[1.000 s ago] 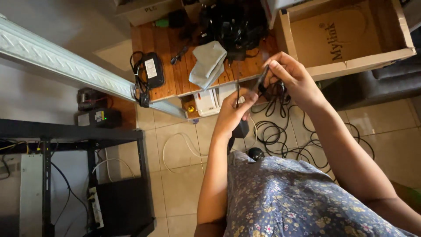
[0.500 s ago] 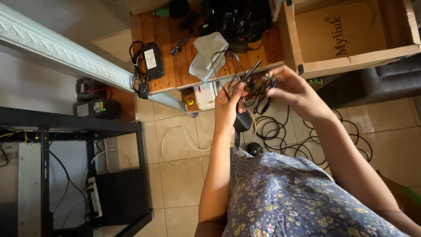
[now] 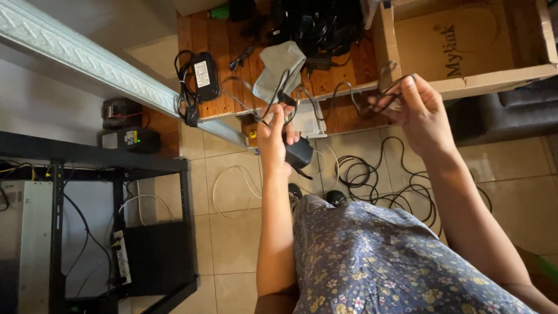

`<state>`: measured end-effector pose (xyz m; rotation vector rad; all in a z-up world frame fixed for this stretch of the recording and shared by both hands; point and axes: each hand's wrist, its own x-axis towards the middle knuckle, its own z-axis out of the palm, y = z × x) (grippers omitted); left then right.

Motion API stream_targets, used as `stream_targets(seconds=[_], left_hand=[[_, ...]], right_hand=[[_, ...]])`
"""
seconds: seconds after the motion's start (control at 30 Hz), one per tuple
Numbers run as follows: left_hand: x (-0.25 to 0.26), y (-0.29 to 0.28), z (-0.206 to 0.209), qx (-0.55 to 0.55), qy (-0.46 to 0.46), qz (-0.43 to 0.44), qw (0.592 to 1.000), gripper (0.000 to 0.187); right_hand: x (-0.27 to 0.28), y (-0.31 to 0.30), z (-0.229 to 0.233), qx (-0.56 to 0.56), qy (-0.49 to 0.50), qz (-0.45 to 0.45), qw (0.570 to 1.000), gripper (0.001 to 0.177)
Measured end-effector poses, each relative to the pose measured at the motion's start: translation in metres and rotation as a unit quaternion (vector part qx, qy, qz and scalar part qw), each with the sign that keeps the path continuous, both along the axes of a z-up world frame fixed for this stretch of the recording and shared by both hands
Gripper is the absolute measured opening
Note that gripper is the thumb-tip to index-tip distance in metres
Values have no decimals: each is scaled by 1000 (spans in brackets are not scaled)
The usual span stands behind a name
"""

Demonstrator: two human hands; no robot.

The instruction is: The person gathers and untangles several black cables on a wooden shelf, then coils them and places them into a cardboard box. The person also briefly handles a light-colored cloth during the process.

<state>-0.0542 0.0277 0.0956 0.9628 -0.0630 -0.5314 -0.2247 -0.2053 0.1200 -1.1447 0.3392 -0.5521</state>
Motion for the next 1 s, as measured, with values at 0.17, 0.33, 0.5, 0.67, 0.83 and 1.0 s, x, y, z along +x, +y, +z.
stream_targets(seconds=[0.17,0.33,0.5,0.67,0.83,1.0], left_hand=[[17,15,-14,-36,-9,19,999,29],[49,46,-32,-71,-29,53,996,24],[70,84,-35,-2,-24,150,988,21],[69,112,-41,21,-22,190,981,27],[63,115,-53,32,-5,172,984,28],[50,94,-55,-17,21,109,994,28]], right_hand=[[-7,-9,1,-37,54,-58,996,37],[-28,-44,-16,-120,64,-147,980,39],[-44,-89,-36,-41,0,-166,985,34],[-53,-98,-16,-124,34,-181,975,26],[-49,-86,0,-222,79,-113,965,10],[-31,-70,-1,-215,119,-57,968,6]])
